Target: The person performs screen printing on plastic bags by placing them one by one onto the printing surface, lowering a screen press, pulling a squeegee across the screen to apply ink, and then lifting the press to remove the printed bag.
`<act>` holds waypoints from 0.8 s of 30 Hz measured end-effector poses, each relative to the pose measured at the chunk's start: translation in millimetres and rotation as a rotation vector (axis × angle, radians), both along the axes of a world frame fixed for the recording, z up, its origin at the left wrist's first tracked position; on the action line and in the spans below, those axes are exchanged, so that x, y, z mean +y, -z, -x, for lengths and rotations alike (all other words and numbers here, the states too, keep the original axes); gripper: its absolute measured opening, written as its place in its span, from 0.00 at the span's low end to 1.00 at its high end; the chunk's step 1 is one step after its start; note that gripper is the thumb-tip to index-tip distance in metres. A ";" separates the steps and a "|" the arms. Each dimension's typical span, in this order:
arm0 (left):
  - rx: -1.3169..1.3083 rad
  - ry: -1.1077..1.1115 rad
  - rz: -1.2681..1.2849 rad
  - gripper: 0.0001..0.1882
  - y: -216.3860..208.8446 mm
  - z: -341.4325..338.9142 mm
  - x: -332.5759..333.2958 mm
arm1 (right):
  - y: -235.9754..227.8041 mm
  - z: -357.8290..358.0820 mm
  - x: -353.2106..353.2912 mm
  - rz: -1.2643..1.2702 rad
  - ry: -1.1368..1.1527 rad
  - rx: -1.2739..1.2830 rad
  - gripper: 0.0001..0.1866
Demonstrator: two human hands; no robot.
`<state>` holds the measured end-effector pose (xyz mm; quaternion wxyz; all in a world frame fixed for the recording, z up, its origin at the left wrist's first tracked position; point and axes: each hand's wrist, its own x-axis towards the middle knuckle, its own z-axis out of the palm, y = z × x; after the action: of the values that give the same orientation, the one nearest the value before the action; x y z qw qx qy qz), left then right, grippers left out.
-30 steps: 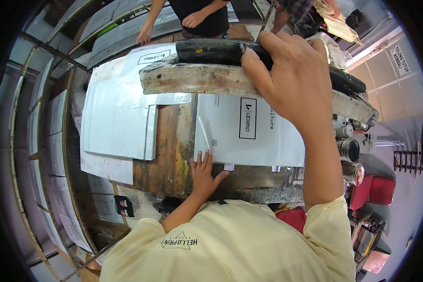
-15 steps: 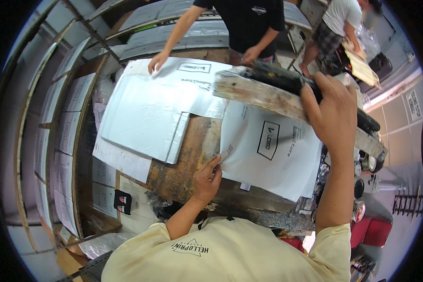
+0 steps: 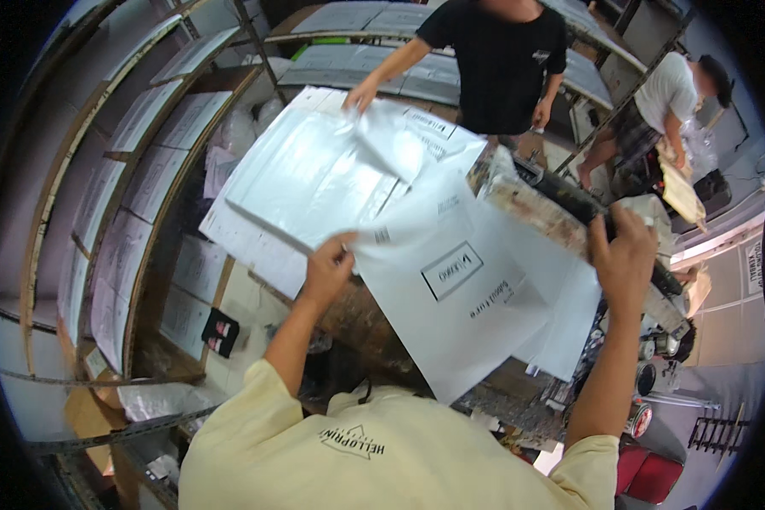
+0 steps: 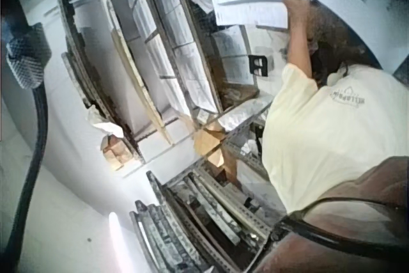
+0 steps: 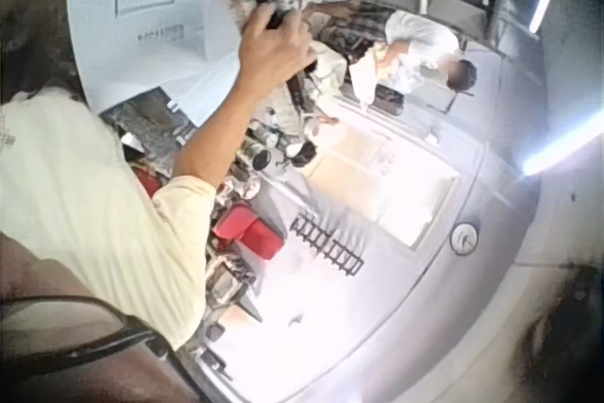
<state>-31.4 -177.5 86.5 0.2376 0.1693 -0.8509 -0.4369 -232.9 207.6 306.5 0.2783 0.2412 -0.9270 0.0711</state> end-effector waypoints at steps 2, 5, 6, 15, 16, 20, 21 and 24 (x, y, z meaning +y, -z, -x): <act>0.020 -0.035 -0.121 0.24 9.2 7.7 -43.9 | -2.1 3.5 -1.1 0.039 -0.042 0.003 0.18; -0.025 -0.022 -0.141 0.30 16.7 24.7 -121.9 | -11.6 1.9 -8.2 -0.002 -0.015 -0.031 0.18; -0.074 -0.030 -0.069 0.32 12.6 36.5 -143.0 | -11.1 1.0 -8.3 -0.024 -0.002 -0.037 0.18; -0.375 -0.186 0.513 0.28 32.0 117.1 -321.9 | -6.4 2.3 -3.8 -0.008 -0.066 -0.020 0.18; -0.377 -0.278 0.563 0.26 36.1 114.7 -341.5 | -9.4 2.6 -6.4 0.006 -0.091 -0.017 0.17; -0.255 -0.578 1.049 0.22 74.3 190.5 -236.8 | -9.0 0.7 -5.2 -0.056 -0.043 -0.048 0.19; -0.138 -0.381 0.878 0.22 92.1 193.8 -197.3 | -8.8 2.2 -5.7 -0.043 -0.041 -0.046 0.19; -0.408 0.353 0.316 0.26 20.2 159.9 4.1 | -0.1 5.1 1.9 -0.023 -0.030 0.005 0.22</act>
<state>-191.3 -173.3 66.3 0.0057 0.0644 -0.9546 -0.2907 -237.9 209.5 306.7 0.2768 0.2585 -0.9233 0.0642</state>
